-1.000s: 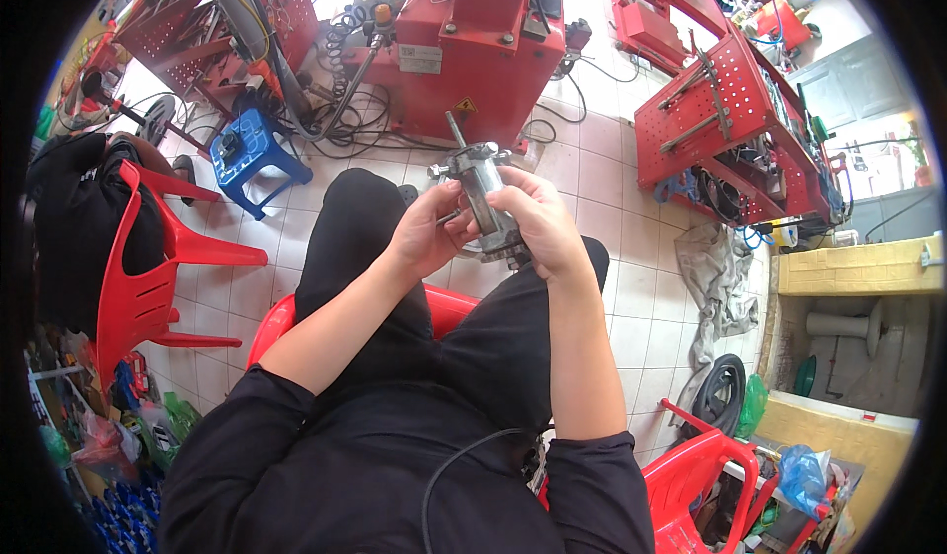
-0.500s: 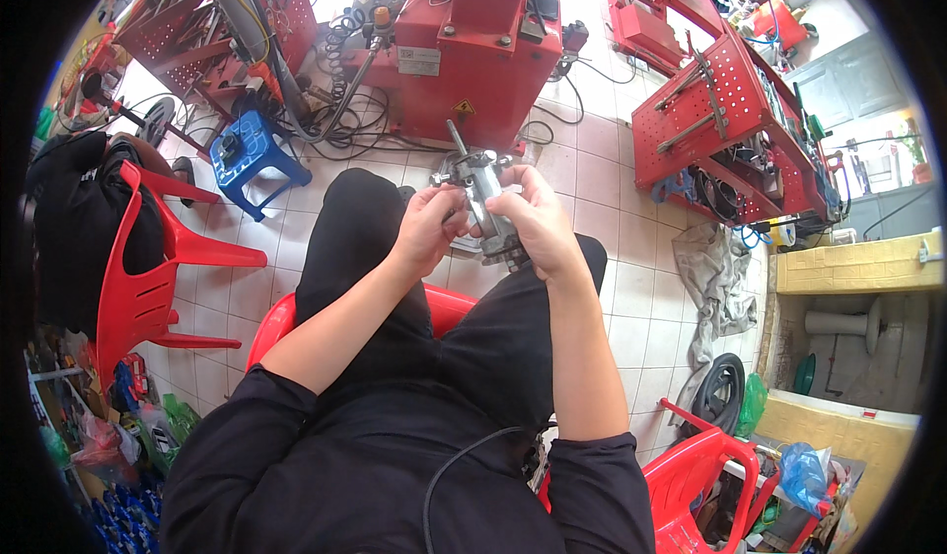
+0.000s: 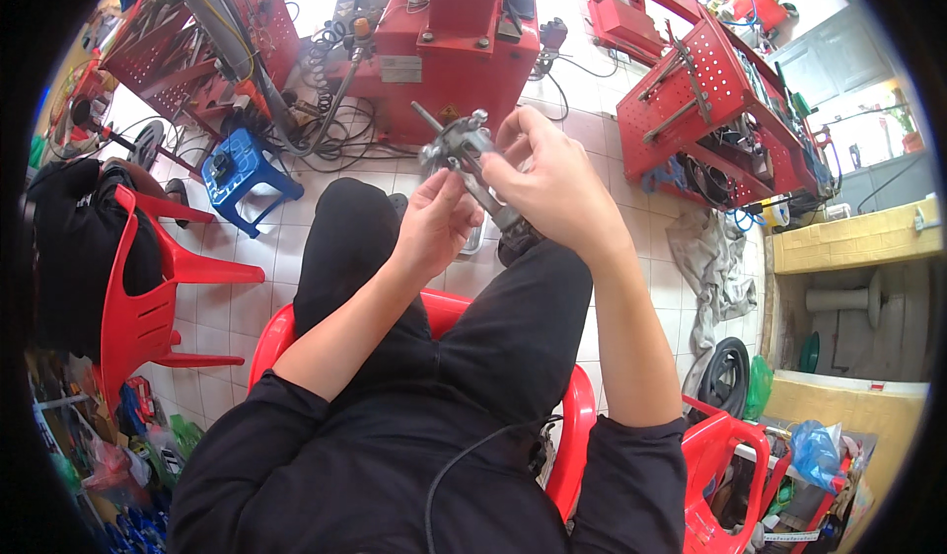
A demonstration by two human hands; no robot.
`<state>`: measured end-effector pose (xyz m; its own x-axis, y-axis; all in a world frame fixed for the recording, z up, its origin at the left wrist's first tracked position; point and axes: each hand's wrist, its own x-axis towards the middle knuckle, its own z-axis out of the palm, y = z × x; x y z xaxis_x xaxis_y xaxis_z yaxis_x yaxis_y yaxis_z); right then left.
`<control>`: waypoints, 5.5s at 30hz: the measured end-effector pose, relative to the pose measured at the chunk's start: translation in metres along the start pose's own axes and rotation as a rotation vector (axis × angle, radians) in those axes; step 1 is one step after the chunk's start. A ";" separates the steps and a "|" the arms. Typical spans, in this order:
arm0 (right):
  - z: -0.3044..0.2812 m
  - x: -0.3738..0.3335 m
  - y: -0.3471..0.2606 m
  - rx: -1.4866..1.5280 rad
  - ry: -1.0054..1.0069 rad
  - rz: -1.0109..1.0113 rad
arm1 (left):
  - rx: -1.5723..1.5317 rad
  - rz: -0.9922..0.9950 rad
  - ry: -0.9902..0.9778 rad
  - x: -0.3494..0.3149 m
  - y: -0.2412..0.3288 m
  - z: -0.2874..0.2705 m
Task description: The person sits on a red chair in a workshop and assembles a mechanical component, likely a carburetor, using their hands. They manipulate small metal parts, including a spring and a pin, and place them into a metal tray on the floor.
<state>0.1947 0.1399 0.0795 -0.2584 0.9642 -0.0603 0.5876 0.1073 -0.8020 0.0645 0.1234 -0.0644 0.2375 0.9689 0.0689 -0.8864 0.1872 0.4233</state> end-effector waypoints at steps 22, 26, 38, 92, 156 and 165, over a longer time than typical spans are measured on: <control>-0.021 -0.015 -0.054 -0.989 0.244 -0.580 | -0.034 -0.004 -0.001 0.027 0.012 0.064; -0.018 -0.009 -0.052 -1.073 0.162 -0.554 | 0.164 -0.007 0.057 0.026 0.018 0.062; 0.010 -0.003 -0.029 -1.098 0.181 -0.615 | 0.415 0.073 0.340 0.022 0.013 0.044; 0.032 -0.042 -0.022 0.503 0.495 -0.396 | 1.201 0.771 -0.009 -0.012 0.051 0.106; 0.136 0.085 0.174 1.107 0.154 0.353 | 0.220 -0.311 0.494 0.066 -0.017 -0.105; 0.136 0.084 0.172 1.033 0.182 0.454 | 0.352 -0.366 0.535 0.068 -0.012 -0.107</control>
<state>0.1699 0.2065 -0.1440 -0.0183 0.8927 -0.4502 -0.3350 -0.4297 -0.8385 0.0491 0.2045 -0.1612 0.1878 0.8177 -0.5441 -0.5867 0.5377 0.6056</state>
